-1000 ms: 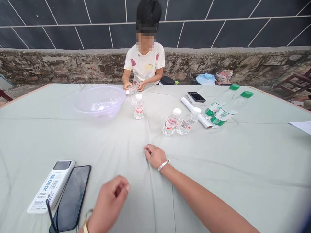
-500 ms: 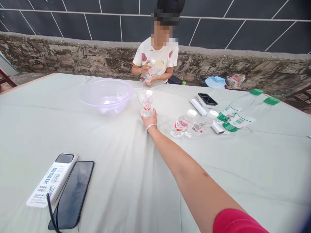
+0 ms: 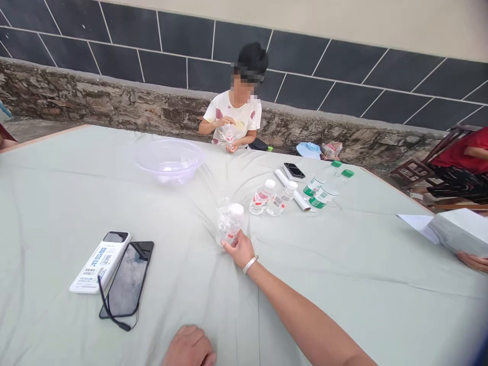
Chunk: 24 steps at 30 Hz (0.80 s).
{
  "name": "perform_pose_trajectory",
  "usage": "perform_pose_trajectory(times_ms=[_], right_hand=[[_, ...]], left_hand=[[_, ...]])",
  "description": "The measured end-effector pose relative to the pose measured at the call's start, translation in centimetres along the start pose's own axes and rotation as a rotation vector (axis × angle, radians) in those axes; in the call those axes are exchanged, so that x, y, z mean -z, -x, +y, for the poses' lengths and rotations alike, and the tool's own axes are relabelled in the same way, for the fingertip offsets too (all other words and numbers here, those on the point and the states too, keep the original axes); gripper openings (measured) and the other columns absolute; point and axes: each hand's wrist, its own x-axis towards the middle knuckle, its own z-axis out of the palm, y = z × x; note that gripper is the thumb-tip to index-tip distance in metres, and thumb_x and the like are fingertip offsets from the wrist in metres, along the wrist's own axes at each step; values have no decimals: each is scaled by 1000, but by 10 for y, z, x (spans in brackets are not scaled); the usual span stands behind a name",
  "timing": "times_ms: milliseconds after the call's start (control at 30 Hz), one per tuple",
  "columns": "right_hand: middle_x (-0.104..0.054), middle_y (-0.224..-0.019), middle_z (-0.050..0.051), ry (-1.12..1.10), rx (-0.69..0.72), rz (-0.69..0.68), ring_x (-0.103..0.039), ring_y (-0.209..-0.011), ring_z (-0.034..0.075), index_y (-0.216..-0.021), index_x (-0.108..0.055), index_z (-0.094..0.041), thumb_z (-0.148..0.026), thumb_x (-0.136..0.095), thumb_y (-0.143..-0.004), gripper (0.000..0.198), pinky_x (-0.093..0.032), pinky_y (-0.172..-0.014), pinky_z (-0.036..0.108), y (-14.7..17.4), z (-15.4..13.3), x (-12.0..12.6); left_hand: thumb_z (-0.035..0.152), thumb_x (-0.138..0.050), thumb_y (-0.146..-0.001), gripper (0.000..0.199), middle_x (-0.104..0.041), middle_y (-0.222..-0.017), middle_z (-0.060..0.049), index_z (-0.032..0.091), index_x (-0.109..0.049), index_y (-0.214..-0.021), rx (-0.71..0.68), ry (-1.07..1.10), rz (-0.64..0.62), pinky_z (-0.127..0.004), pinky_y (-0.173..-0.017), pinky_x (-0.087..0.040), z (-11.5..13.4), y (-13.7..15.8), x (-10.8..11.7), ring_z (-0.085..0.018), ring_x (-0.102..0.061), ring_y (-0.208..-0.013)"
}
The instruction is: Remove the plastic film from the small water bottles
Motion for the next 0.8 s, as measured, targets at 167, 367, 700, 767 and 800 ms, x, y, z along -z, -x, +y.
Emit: perform_pose_trajectory(times_ms=[167,367,700,767,800], right_hand=[[-55,-60,-2,-316,-105,-260,-52,-51,14,-82,-52,-20,-49,-56,-71,31,-43,-50,26,133,2,17],[-53,-50,-2,-487,-499,-519,-55,-43,15,-73,-47,-19,-59,-46,-76,40,-44,-44,26,169,-20,22],[-64,-76,7,268,-176,-74,-60,-71,20,-74,-58,-20,-52,-33,-88,44,-40,-61,29,186,1,65],[-63,-99,10,401,-202,112,-58,-91,23,-100,-59,-19,-40,-44,-85,29,-41,-71,30,188,27,86],[-61,-103,12,470,-234,148,-56,-96,24,-107,-57,-18,-36,-49,-83,31,-41,-74,31,189,41,96]], left_hand=[[19,-47,-80,19,-56,-61,1,20,-50,-62,159,73,-84,-26,-58,-41,6,-6,22,-13,-52,-59],[32,-44,-83,22,-58,-65,0,20,-56,-69,429,280,10,-27,-62,-42,15,-7,25,-14,-53,-61],[58,-45,-77,52,-66,-91,-7,18,-57,-107,649,320,229,-45,-89,-40,57,-18,-3,-21,-61,-80],[59,-45,-77,54,-66,-94,-8,18,-56,-110,601,313,258,-48,-94,-36,67,-18,-10,-23,-61,-85],[59,-45,-77,55,-65,-95,-9,18,-55,-112,568,311,260,-49,-98,-32,72,-18,-14,-24,-60,-88]])
